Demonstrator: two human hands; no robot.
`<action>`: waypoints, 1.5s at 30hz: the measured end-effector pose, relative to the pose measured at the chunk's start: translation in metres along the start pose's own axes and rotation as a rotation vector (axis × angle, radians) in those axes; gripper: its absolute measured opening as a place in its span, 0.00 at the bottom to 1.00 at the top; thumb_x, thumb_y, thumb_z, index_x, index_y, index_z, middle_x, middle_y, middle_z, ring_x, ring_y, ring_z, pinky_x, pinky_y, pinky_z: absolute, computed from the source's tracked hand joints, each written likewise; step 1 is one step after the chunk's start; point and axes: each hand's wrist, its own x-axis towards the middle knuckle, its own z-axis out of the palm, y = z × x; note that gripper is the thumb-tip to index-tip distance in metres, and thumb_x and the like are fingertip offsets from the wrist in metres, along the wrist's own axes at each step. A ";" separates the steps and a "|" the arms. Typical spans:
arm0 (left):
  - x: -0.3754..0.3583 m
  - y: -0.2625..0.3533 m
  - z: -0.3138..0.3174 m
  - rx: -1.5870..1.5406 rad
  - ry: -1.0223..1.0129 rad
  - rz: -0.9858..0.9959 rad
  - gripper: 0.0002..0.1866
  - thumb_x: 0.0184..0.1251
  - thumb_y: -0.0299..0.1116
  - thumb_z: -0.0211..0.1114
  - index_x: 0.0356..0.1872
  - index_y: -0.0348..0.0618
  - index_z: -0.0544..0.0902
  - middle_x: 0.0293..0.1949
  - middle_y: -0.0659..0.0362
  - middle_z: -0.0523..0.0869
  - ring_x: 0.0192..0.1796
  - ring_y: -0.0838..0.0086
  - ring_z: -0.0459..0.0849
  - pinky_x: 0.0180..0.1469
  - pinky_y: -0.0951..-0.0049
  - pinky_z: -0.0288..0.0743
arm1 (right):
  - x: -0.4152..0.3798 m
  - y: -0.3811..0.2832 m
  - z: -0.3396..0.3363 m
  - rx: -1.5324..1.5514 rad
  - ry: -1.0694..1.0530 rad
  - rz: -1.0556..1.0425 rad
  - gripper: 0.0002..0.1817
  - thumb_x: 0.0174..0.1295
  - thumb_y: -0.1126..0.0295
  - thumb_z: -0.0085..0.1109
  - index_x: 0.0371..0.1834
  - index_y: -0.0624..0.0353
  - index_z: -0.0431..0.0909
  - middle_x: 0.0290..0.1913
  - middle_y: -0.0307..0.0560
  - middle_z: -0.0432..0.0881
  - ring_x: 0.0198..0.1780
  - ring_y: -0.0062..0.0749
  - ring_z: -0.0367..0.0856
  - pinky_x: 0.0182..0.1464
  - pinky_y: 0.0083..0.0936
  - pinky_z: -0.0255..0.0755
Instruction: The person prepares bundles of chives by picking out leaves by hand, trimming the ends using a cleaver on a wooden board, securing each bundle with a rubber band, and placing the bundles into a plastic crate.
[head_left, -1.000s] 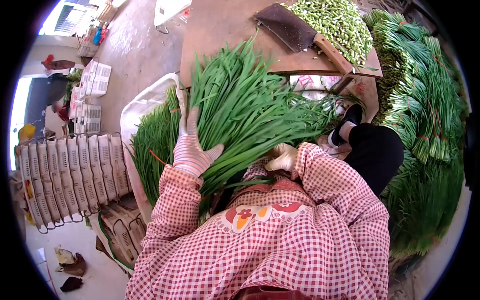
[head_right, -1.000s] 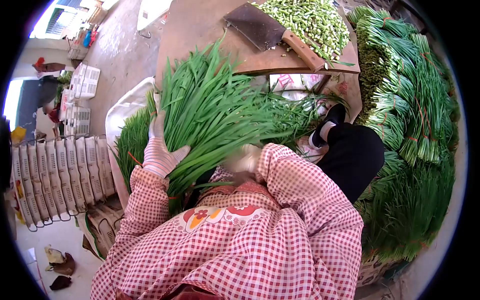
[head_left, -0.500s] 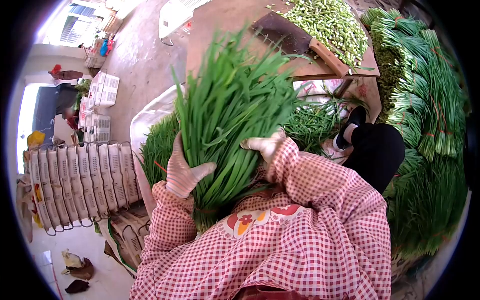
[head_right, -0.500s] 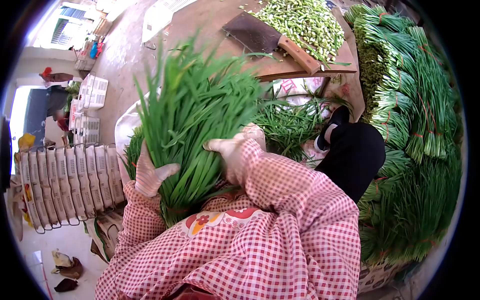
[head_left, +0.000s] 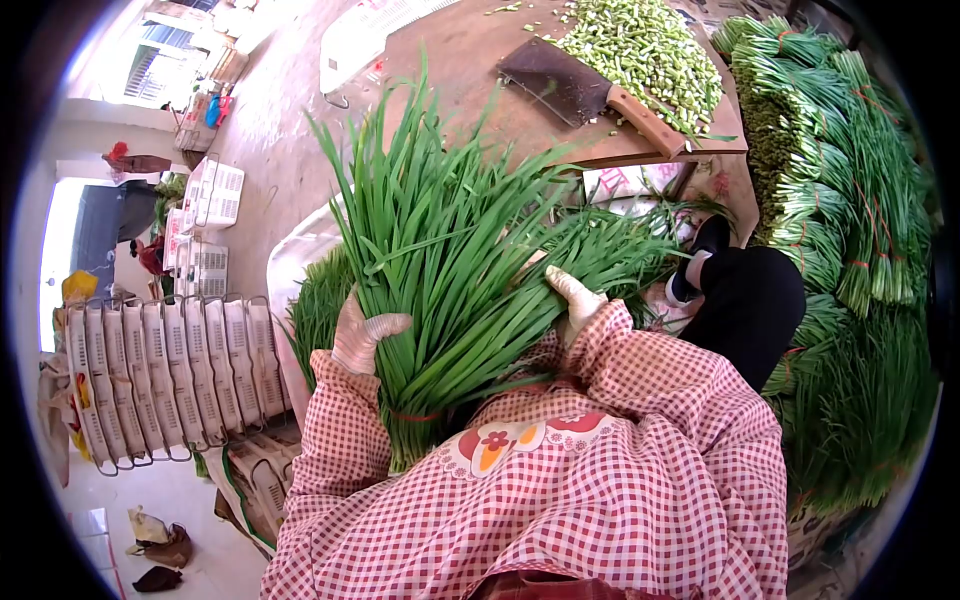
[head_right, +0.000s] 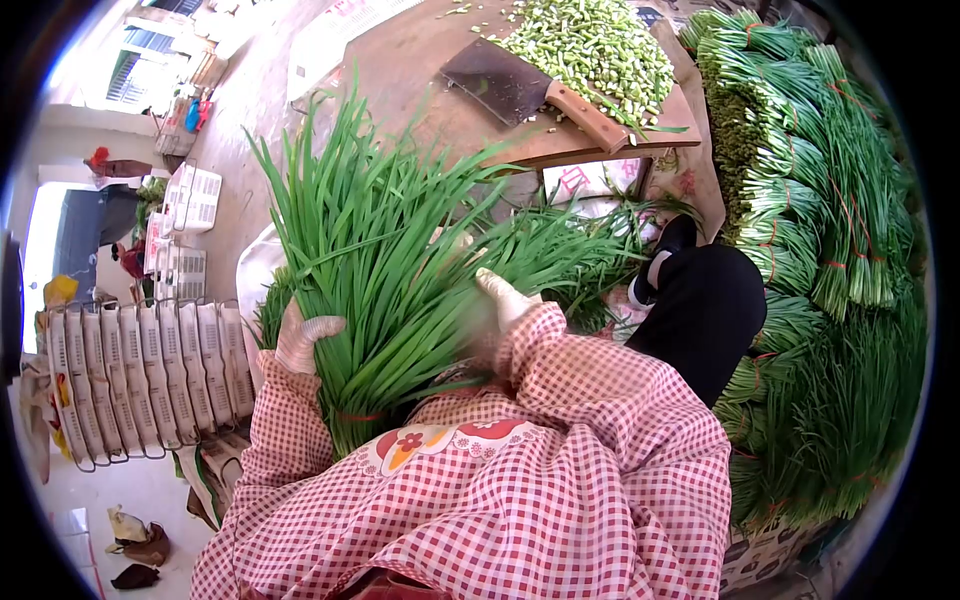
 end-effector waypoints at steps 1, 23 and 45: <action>-0.002 0.002 0.001 0.012 -0.027 0.015 0.50 0.36 0.23 0.79 0.66 0.35 0.61 0.53 0.53 0.80 0.52 0.65 0.82 0.57 0.66 0.77 | 0.004 -0.001 -0.007 0.010 -0.067 -0.072 0.18 0.64 0.70 0.54 0.54 0.68 0.73 0.50 0.56 0.81 0.51 0.50 0.81 0.55 0.50 0.76; -0.028 0.088 -0.012 -0.312 -0.241 -0.039 0.37 0.47 0.33 0.67 0.64 0.37 0.70 0.59 0.46 0.78 0.59 0.55 0.79 0.64 0.61 0.71 | -0.009 -0.052 -0.056 -0.197 -0.252 -0.399 0.45 0.54 0.32 0.58 0.71 0.36 0.54 0.66 0.46 0.62 0.64 0.42 0.65 0.62 0.59 0.60; 0.039 0.059 0.051 0.340 -0.181 -0.257 0.40 0.61 0.66 0.54 0.68 0.50 0.67 0.61 0.52 0.75 0.53 0.66 0.77 0.55 0.69 0.71 | 0.054 0.011 -0.020 -0.733 -0.809 -0.166 0.31 0.59 0.64 0.63 0.65 0.60 0.67 0.61 0.53 0.74 0.57 0.42 0.75 0.61 0.37 0.68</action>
